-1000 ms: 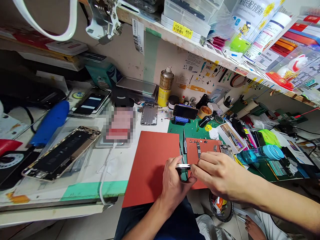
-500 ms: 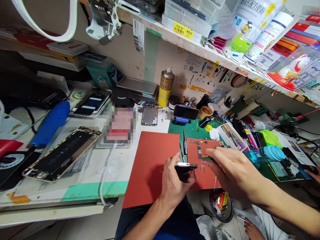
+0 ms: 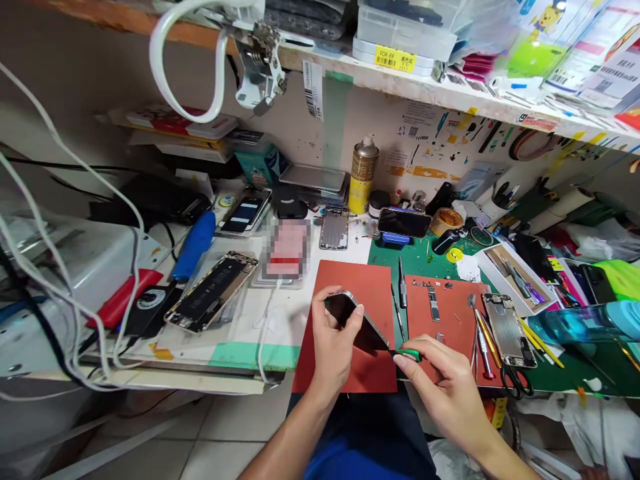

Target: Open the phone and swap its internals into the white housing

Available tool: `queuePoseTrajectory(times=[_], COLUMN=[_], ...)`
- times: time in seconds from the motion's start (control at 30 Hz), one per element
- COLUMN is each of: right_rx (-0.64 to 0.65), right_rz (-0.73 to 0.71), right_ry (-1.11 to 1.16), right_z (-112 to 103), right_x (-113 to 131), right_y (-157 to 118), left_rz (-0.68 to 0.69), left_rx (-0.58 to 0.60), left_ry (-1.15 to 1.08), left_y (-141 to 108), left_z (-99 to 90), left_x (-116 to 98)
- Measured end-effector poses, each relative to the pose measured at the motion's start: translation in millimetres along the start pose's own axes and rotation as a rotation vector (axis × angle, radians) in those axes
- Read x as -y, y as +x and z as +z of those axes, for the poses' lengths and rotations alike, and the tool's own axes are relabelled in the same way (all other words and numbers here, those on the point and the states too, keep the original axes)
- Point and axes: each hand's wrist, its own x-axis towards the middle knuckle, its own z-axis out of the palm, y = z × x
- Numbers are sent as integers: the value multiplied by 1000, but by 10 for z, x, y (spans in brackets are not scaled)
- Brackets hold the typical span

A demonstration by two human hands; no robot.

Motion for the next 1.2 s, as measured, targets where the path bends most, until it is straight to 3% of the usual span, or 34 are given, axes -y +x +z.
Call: queuePoseTrajectory(times=[0.2,0.37,0.53,0.7,0.77,0.97,1.1,1.2], right_rx=[-62,89,190,310,298,-50,34,42], right_rz=[-163,-50,70,57,54,339,349,322], right_ry=[-96,-67,115,307,354,271,69,6], right_z=[180,215,152,83,73,130,261,328], right_x=[8,-96,-268,-329,-330,-454,-588,-556], right_y=[-1,122,296,433,450,610,952,1116], left_rz=[52,107,149,160,172,286,396,448], left_rx=[-34,31,294,653,732,623,528,497], left_ry=[31,53,60,115,153,236,397,483], left_y=[-57,-166,-191,-6,73,121,92,90], left_z=[-37,-28,-170,-469,-537,-519,-546,-579], left_x=[15,-15,-24,-60,-39,32,-99,-232])
